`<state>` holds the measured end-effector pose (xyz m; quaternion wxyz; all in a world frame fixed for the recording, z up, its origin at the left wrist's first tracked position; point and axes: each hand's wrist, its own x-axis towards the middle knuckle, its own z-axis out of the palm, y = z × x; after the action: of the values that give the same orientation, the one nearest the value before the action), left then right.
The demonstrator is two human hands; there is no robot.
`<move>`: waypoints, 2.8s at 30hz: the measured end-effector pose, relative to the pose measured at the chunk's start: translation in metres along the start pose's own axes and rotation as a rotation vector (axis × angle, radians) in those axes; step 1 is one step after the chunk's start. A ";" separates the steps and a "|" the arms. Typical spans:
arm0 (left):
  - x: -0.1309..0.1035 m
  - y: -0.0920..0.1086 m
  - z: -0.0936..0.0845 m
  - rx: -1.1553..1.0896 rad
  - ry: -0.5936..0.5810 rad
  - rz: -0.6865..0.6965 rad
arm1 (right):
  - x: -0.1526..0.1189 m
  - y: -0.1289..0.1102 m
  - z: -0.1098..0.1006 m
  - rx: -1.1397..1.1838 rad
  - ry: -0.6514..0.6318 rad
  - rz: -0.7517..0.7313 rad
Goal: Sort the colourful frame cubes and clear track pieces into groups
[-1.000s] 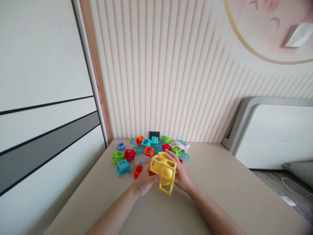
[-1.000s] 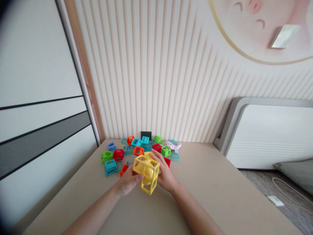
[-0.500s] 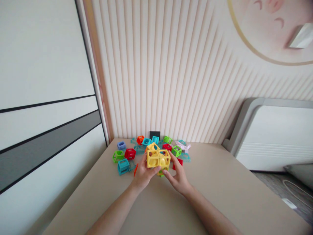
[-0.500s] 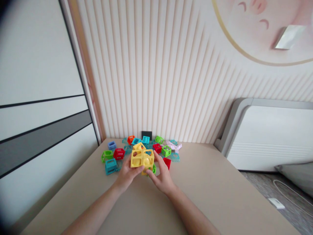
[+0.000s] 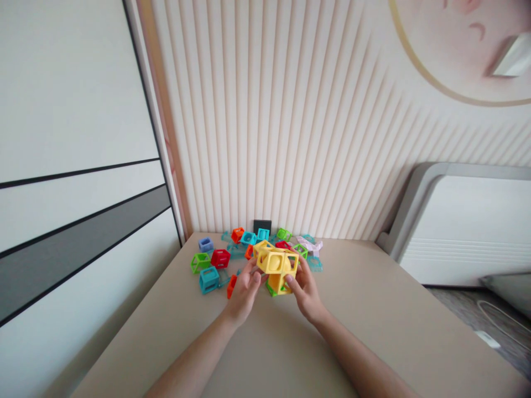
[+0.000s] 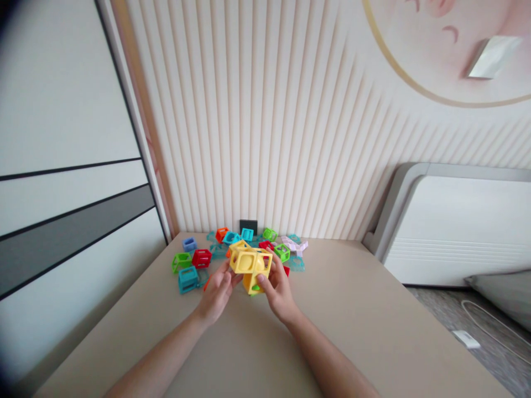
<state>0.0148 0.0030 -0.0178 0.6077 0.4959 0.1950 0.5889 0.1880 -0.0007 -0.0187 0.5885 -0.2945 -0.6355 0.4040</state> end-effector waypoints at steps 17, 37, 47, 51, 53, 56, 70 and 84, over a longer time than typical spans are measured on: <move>0.003 0.002 0.006 0.270 0.305 0.008 | 0.003 0.008 -0.004 0.112 0.133 0.092; -0.002 0.006 0.005 0.560 0.166 0.007 | 0.006 0.002 0.000 0.247 0.306 0.202; -0.004 0.009 0.007 0.534 0.110 0.020 | 0.007 -0.001 0.001 0.257 0.297 0.255; -0.004 0.010 0.007 0.531 0.099 0.028 | 0.005 -0.001 0.001 0.219 0.280 0.223; -0.005 0.010 0.006 0.532 0.094 0.027 | 0.005 -0.001 0.001 0.214 0.273 0.193; -0.006 0.012 0.005 0.555 0.065 0.048 | 0.006 -0.001 0.002 0.201 0.272 0.122; -0.003 0.004 0.007 0.348 0.130 0.010 | 0.003 -0.001 0.007 0.202 0.251 0.140; -0.004 0.009 0.013 0.286 0.074 -0.125 | -0.003 -0.003 0.005 0.095 0.102 0.129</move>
<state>0.0198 -0.0067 -0.0060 0.5587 0.5423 0.3295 0.5340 0.1841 -0.0059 -0.0174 0.6063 -0.3267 -0.5644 0.4551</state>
